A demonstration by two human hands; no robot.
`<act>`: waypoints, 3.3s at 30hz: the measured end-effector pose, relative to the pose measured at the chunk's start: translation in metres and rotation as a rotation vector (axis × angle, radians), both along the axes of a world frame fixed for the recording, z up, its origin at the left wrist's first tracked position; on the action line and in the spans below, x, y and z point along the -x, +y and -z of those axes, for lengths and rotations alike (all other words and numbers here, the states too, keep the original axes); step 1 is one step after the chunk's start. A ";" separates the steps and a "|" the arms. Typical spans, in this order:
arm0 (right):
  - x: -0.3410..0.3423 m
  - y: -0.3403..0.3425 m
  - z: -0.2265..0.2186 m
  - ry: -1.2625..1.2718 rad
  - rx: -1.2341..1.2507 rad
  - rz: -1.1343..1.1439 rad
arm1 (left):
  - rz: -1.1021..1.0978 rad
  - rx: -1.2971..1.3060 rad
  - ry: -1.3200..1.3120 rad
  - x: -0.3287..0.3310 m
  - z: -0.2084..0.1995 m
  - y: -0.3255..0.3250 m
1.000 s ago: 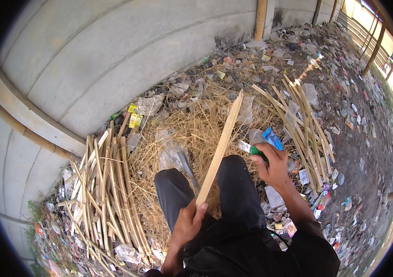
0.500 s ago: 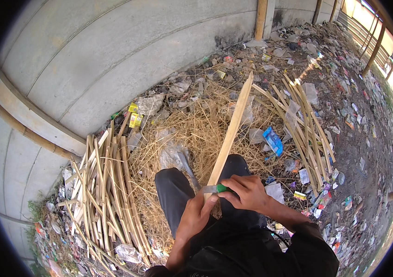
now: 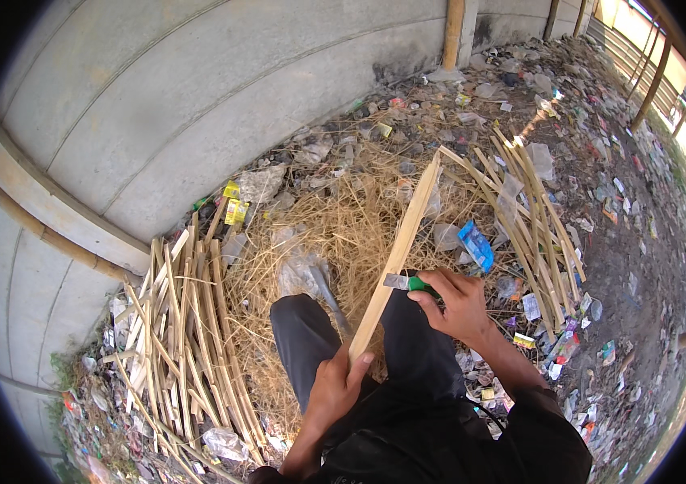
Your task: The person sits on the ground and uses a utility knife to shave thin strips from a long bamboo pole. They hold the pole with their left hand and repeatedly scrape along its length with the knife in their right hand, creating a pile of shavings.
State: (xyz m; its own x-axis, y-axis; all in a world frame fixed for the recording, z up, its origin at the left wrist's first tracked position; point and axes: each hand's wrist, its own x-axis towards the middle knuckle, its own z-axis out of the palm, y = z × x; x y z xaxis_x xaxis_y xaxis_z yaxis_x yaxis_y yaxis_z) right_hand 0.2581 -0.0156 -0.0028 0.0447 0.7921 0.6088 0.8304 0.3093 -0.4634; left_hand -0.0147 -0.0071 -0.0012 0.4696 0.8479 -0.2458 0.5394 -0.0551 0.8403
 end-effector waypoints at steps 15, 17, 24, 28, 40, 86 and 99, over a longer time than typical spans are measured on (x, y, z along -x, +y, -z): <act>0.000 -0.009 0.018 0.055 0.061 -0.050 | 0.021 -0.042 0.048 0.000 -0.001 0.002; 0.017 -0.012 0.021 0.049 0.085 -0.112 | 0.020 -0.074 0.051 -0.005 -0.001 0.007; 0.035 -0.019 0.025 0.017 0.086 -0.183 | 0.028 -0.186 -0.011 -0.018 0.005 0.012; 0.032 -0.015 0.022 -0.025 0.055 -0.183 | 0.010 -0.157 0.006 -0.021 0.000 0.011; -0.014 0.005 0.019 0.052 -0.005 0.091 | -0.002 -0.116 0.108 -0.006 -0.002 -0.006; -0.055 0.016 0.006 0.167 -0.010 0.255 | 0.011 -0.342 0.252 0.014 0.021 -0.027; 0.034 -0.015 0.034 0.058 0.146 -0.194 | -0.077 -0.531 0.179 -0.013 0.010 0.005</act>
State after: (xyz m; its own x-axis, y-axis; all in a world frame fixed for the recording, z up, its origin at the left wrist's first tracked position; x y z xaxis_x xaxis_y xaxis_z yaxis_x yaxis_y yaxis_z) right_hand 0.2242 -0.0303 -0.0366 -0.0853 0.8685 0.4882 0.7327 0.3868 -0.5600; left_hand -0.0013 -0.0025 -0.0111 0.3913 0.9073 0.1538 0.6905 -0.3999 0.6028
